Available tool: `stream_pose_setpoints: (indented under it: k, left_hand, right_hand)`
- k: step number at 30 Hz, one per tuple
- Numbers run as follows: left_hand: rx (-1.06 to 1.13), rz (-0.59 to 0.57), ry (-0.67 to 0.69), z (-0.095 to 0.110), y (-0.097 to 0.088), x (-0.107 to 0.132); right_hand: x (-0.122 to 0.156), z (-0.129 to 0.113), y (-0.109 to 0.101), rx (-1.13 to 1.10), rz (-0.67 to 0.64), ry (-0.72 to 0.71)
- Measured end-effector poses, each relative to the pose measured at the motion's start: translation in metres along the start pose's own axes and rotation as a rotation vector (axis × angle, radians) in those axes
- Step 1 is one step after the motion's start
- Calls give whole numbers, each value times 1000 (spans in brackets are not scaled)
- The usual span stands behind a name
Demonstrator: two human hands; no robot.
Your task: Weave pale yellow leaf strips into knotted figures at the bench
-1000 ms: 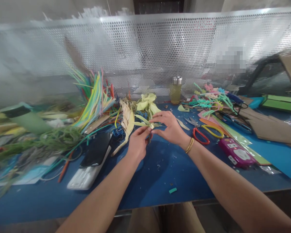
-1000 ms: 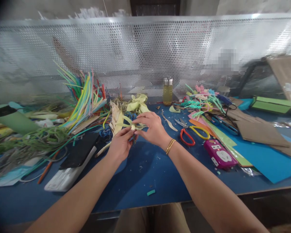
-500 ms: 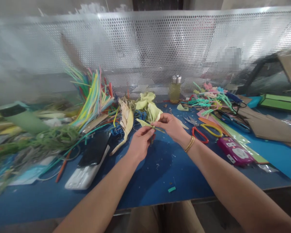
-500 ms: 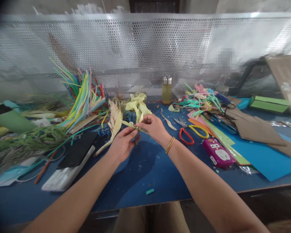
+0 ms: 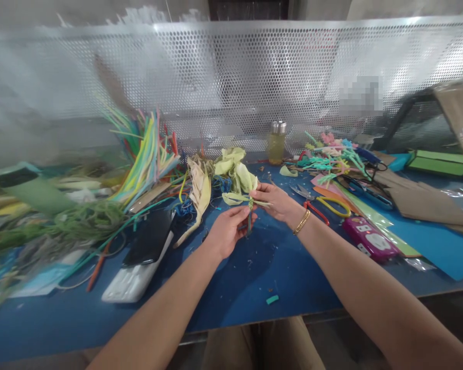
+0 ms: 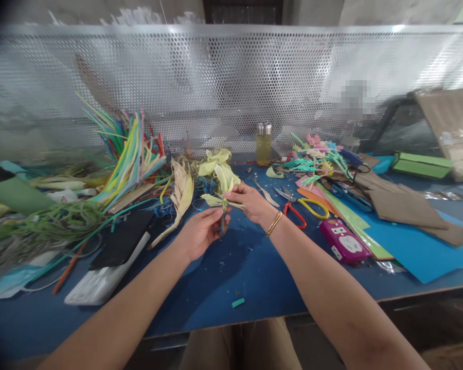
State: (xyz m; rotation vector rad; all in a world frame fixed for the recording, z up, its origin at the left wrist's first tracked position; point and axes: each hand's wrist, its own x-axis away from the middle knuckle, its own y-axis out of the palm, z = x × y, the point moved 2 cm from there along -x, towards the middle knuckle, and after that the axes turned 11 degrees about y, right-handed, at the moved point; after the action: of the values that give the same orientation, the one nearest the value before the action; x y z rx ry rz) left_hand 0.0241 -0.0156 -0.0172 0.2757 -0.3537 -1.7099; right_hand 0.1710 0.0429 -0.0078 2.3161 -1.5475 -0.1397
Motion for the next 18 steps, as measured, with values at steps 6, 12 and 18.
stream_pose_setpoints:
  k: [6,12,18]
  left_hand:
    - [-399,-47,183,-1,-6,-6]
    - [-184,-20,81,-1,-6,-5]
    - [58,76,-14,-1,-6,-8]
  right_hand:
    - [-1,2,0,83,86,-32]
    - [-3,2,-2,34,132,-18]
    - [-3,5,2,17,70,-65]
